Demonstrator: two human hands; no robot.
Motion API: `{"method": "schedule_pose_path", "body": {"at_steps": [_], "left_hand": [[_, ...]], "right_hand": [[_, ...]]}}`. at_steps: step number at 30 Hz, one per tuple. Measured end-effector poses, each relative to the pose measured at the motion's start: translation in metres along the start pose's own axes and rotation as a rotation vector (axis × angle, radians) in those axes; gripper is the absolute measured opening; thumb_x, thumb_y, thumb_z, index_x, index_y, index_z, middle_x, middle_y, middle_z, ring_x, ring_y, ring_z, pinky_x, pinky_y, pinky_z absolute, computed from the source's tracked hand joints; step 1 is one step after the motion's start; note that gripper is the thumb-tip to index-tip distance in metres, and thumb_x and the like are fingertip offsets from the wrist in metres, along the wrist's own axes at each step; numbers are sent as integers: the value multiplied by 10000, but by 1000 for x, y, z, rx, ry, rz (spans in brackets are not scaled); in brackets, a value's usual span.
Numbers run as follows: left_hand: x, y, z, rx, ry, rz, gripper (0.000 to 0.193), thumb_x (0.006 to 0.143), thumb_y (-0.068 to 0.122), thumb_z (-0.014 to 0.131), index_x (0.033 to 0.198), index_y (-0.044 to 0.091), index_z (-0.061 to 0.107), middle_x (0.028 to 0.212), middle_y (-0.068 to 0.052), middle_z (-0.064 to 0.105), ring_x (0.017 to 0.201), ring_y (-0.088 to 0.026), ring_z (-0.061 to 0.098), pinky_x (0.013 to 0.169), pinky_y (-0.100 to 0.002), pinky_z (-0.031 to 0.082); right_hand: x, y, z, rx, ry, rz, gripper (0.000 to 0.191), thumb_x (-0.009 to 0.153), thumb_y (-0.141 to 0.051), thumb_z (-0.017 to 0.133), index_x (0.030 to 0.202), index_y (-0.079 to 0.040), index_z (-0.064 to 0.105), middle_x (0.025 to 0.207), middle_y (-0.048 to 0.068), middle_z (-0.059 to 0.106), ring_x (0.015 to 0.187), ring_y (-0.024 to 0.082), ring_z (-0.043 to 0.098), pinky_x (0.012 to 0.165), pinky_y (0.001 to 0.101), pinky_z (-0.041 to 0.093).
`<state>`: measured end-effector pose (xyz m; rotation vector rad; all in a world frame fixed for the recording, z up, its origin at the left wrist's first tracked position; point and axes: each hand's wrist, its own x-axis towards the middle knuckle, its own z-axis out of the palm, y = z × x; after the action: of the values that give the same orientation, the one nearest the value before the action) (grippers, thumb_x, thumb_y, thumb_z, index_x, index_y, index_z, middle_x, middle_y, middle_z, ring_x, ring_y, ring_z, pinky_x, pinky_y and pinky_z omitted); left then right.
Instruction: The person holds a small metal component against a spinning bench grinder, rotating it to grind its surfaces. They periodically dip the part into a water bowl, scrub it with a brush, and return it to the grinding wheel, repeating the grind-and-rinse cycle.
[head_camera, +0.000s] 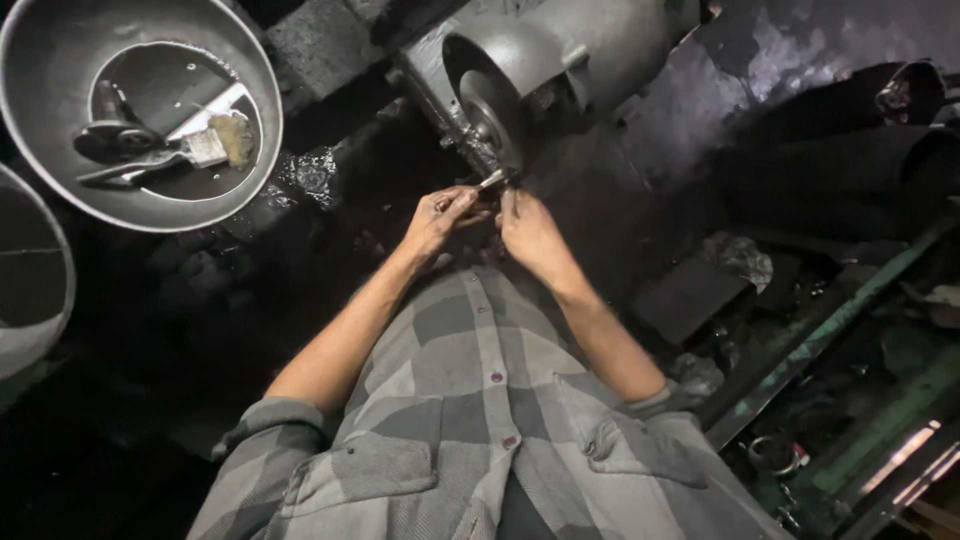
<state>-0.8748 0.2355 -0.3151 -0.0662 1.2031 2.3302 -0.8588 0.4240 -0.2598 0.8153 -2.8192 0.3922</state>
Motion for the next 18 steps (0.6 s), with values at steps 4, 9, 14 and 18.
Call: {"method": "schedule_pose_path", "body": {"at_steps": [4, 9, 14, 18], "left_hand": [[-5, 15, 11, 138, 112, -26, 462, 974, 397, 668, 1144, -30, 719, 1010, -103, 759, 927, -150, 724, 862, -312, 590], [-8, 43, 29, 523, 216, -48, 504, 950, 469, 680, 1011, -20, 786, 843, -83, 785, 798, -101, 692, 759, -257, 536], [-21, 63, 39, 598, 177, 30, 493, 950, 466, 690, 1023, -13, 781, 869, -104, 782, 807, -99, 682, 744, -277, 544], [-44, 87, 30, 831, 109, 266, 419, 962, 354, 721, 1163, -13, 735, 1012, -135, 767, 922, -175, 726, 838, -324, 559]], "right_hand": [[6, 6, 7, 642, -187, 645, 439, 1089, -275, 369, 956, 55, 627, 846, 210, 697, 796, 347, 691, 745, 444, 526], [14, 0, -7, 775, -163, 874, 454, 1088, -305, 362, 967, 43, 627, 805, 159, 685, 744, 304, 696, 705, 424, 531], [10, -20, -23, 734, -115, 796, 459, 1094, -332, 352, 986, 21, 625, 753, 107, 645, 666, 242, 645, 618, 381, 504], [6, -36, -36, 1351, -147, 1047, 358, 1132, -362, 387, 966, -98, 563, 647, 7, 466, 504, 102, 410, 451, 274, 328]]}}
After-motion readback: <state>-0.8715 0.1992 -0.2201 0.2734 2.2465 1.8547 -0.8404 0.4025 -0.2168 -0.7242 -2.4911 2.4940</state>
